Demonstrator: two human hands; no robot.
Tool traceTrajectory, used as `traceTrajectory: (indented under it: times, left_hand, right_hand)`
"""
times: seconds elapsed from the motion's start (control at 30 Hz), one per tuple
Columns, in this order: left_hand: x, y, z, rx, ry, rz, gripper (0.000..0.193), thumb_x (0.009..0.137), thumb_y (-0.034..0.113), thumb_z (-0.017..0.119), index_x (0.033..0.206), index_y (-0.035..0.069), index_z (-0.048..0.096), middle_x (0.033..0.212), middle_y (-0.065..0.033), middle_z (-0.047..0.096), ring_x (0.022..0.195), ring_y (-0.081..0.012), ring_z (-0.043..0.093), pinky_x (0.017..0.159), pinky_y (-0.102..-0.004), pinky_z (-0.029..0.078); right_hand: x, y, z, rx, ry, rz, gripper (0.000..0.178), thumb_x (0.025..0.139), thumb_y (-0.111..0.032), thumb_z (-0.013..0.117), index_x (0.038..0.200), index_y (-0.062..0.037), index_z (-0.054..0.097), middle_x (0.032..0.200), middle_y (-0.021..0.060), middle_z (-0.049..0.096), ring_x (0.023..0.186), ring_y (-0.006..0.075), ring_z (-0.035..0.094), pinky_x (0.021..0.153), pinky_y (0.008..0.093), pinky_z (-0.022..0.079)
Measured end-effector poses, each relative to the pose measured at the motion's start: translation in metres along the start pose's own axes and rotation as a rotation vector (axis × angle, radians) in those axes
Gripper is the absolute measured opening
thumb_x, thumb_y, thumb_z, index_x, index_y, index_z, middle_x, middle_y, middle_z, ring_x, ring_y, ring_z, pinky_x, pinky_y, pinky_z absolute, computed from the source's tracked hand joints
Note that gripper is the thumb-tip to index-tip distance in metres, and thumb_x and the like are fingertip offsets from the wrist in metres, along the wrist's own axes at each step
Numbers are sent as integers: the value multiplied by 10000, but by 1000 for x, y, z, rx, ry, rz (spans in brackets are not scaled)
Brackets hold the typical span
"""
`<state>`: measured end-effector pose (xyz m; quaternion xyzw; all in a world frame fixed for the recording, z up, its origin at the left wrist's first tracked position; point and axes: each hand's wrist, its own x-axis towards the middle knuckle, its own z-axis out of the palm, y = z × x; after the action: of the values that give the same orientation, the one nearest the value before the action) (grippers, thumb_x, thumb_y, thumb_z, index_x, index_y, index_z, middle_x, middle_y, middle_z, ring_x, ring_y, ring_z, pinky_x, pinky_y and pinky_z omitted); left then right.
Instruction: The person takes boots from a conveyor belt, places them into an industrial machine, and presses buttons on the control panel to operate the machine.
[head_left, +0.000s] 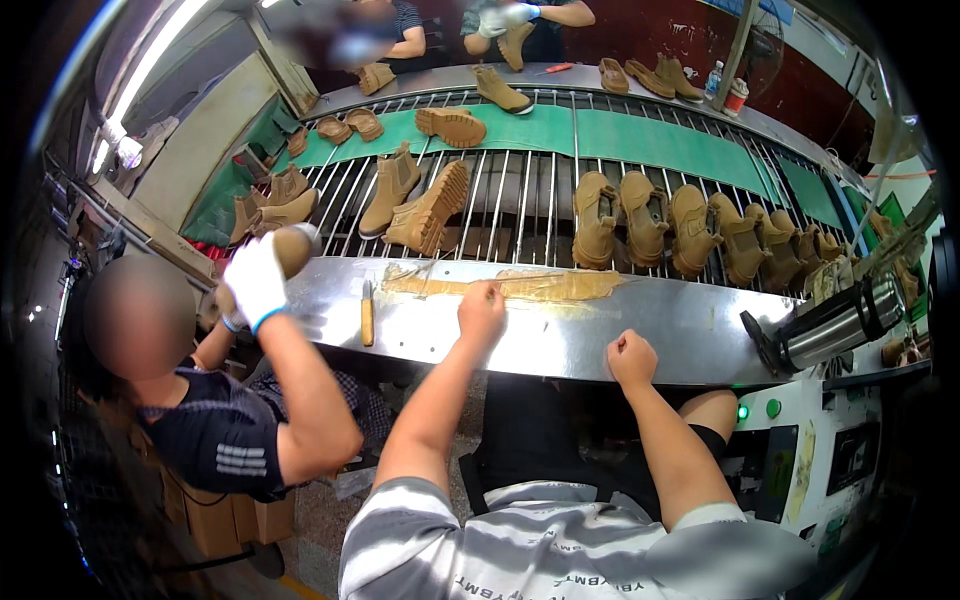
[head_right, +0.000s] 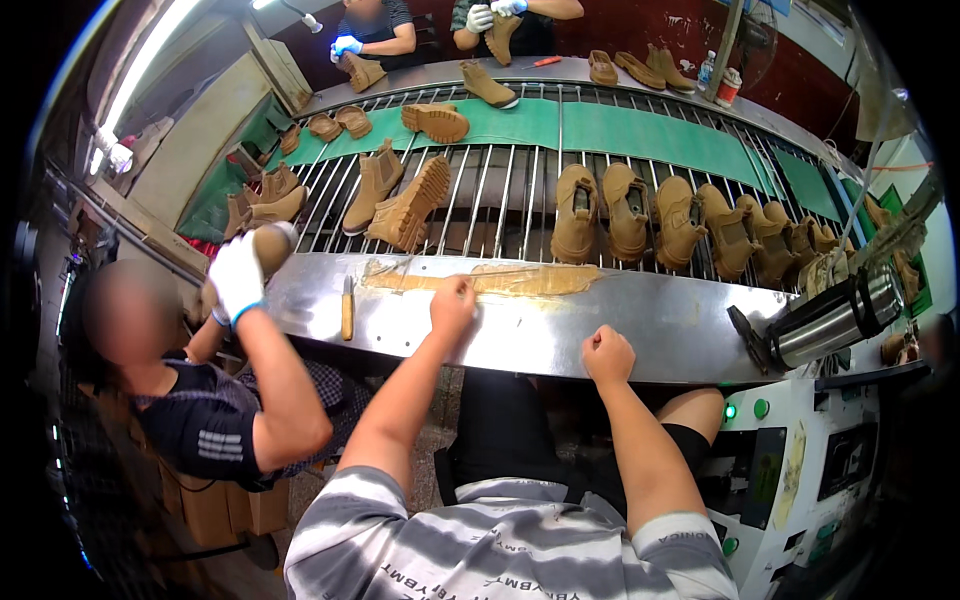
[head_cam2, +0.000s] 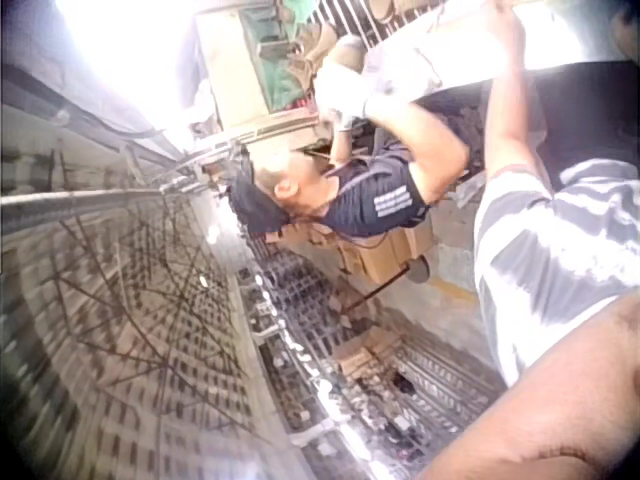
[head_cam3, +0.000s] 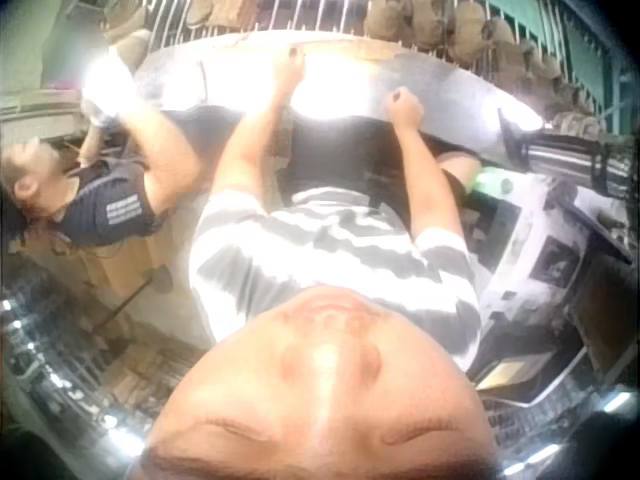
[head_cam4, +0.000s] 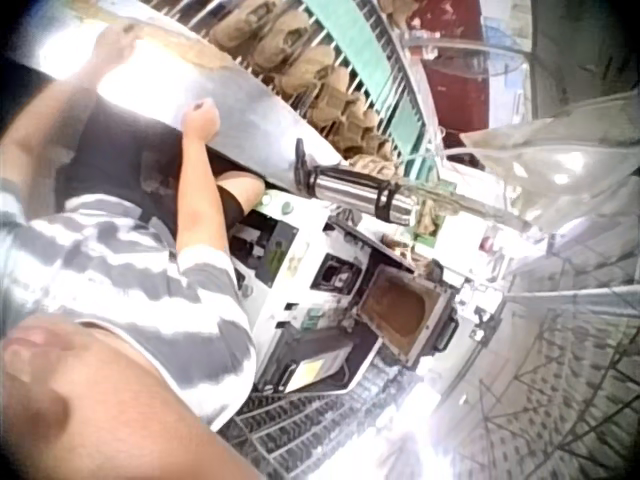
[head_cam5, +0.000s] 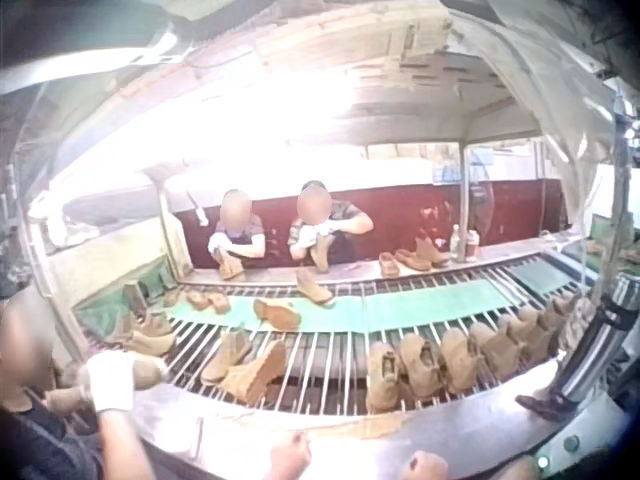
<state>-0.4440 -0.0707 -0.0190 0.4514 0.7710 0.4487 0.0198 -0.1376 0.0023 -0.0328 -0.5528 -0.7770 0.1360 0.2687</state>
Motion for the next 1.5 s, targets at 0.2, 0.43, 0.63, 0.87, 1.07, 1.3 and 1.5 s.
traceTrajectory:
  times: [0.2,0.43,0.63,0.87,1.07,1.3,1.5]
  left_hand:
    - [147,-105,-1,96,438,-429,587,763,307,668,1202,-42,494,1129,-282,535,1046,-445,518,942,-480,422]
    - [224,-197,-25,-1053,61,-1083,582,876,378,611,1318,19,492,1268,-176,576,1093,-354,596,928,-479,481]
    - [208,-148,-8,-707,348,-866,771,745,406,795,1273,-63,486,1237,-223,576,1056,-338,607,933,-463,472]
    - [183,-90,42,-53,279,-419,899,593,364,890,1226,-100,451,1178,-241,553,1091,-357,553,958,-423,444]
    - [209,-59,30,-629,140,-492,462,735,148,766,1131,-20,597,1117,-107,643,984,-245,619,863,-377,479]
    - [167,-5,-44,-988,68,-730,468,789,113,699,1211,-12,540,1124,-113,622,978,-278,633,806,-411,539]
    - [19,60,-77,-1426,-205,-617,596,877,258,579,1376,-6,389,1346,-175,509,1226,-335,508,1046,-469,411]
  right_hand:
    - [7,-5,-2,-7,-41,19,148,730,-198,621,691,-95,522,653,104,576,673,336,575,602,459,448]
    - [15,-5,4,-32,-34,-19,165,706,-191,631,654,-97,506,635,92,572,636,327,573,580,465,452]
    - [21,-6,3,-63,-59,-36,162,701,-199,626,650,-95,513,640,94,585,626,322,578,573,463,458]
    - [21,-11,2,-70,-84,-39,159,702,-204,622,643,-94,523,635,94,585,619,319,578,575,469,460]
    - [19,-9,3,-54,-36,-46,160,704,-212,621,649,-88,537,633,101,587,616,322,581,569,464,468]
    - [14,-17,-4,-8,-83,16,155,724,-214,636,685,-91,550,663,107,607,660,335,597,599,455,470]
    - [11,-44,-23,854,-290,333,639,796,-303,709,1312,-66,416,1013,198,652,941,287,630,858,378,478]
